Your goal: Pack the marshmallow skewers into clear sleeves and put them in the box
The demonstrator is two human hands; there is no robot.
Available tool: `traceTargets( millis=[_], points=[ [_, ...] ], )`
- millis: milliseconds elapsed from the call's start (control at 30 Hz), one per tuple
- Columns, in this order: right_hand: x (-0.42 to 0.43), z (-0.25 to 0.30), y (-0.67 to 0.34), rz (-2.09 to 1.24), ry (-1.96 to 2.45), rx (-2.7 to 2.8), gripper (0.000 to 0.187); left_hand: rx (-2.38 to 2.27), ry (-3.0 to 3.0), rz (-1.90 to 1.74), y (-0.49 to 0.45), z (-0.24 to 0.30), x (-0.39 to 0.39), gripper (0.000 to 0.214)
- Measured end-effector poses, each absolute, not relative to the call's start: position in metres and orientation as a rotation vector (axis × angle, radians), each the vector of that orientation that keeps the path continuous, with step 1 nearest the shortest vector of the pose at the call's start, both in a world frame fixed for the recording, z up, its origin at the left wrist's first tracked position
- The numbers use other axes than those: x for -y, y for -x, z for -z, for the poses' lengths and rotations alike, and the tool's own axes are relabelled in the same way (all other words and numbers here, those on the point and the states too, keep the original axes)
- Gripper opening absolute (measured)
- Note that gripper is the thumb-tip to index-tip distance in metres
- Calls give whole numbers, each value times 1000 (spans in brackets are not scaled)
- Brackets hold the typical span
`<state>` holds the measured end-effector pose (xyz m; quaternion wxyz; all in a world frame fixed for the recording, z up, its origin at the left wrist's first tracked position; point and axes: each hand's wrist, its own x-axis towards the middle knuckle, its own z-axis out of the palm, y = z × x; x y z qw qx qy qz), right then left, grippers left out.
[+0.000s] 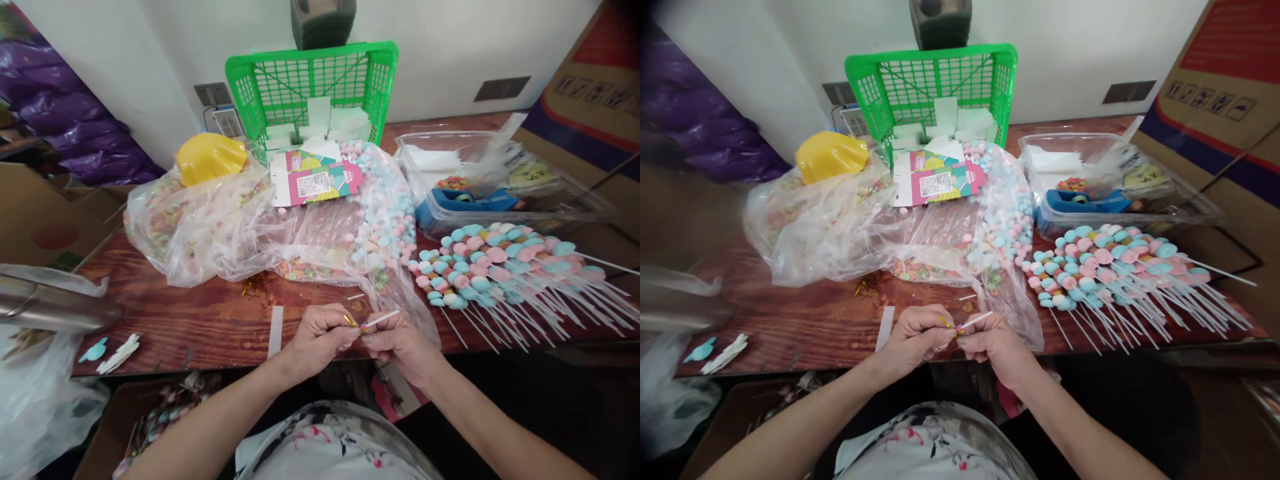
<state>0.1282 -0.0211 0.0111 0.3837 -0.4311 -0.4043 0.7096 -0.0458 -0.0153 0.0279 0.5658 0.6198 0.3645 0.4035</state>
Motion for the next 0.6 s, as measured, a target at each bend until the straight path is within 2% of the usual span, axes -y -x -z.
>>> traceTargets(
  millis=[100, 233, 300, 433, 600],
  points=[
    [22, -19, -136, -1491, 1052, 1400, 20, -857, -1343, -801, 44, -31, 12, 30],
    [30, -31, -149, -463, 682, 2132, 24, -868, -1004, -453, 45, -38, 7, 20],
    [36, -37, -154, -165, 517, 2274, 25, -819, -873, -280, 46, -41, 7, 16],
    [45, -47, -161, 56, 200, 2464, 20, -677, -754, -11, 45, -48, 8, 12],
    [44, -58, -159, 15, -12, 2636, 28, -651, -808, 169, 39, -59, 9, 18]
  ],
)
